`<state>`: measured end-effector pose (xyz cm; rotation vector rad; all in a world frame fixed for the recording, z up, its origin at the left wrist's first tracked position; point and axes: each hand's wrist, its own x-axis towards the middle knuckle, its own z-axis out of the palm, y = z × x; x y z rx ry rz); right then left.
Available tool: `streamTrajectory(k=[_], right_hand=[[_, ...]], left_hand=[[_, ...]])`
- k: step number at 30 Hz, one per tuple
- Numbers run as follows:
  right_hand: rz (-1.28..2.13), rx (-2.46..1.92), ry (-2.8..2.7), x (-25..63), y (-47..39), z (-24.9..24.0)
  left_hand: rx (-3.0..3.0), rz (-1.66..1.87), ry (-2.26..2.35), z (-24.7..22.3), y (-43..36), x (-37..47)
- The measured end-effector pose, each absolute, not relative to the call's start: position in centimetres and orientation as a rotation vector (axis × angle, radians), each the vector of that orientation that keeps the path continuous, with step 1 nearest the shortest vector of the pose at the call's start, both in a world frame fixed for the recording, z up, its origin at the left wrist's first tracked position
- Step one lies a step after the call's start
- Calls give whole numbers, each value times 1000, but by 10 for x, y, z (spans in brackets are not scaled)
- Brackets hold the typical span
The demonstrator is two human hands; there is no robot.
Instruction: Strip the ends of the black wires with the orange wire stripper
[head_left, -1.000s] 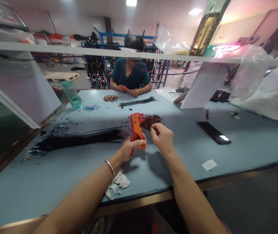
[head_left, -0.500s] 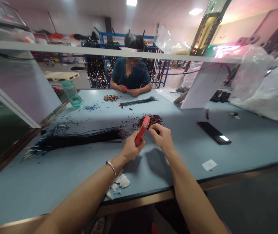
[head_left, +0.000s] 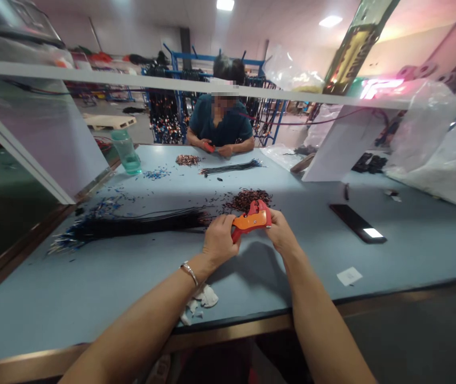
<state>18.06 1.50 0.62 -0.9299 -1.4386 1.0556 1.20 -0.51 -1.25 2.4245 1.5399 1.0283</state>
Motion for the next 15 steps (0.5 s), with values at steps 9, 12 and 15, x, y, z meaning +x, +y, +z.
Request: streamTrajectory(k=[9,12,15], right_hand=[[1091,-947,-1440,180,12,9],[1078,-952,-1456,181,13,8],[1079,-955,-1471,182,14,7]], left_hand=[[2505,1004,1581,-12,-6,11],[2496,1011,1583,-12,-5,11],[2505,1004,1572,-13,-5,10]])
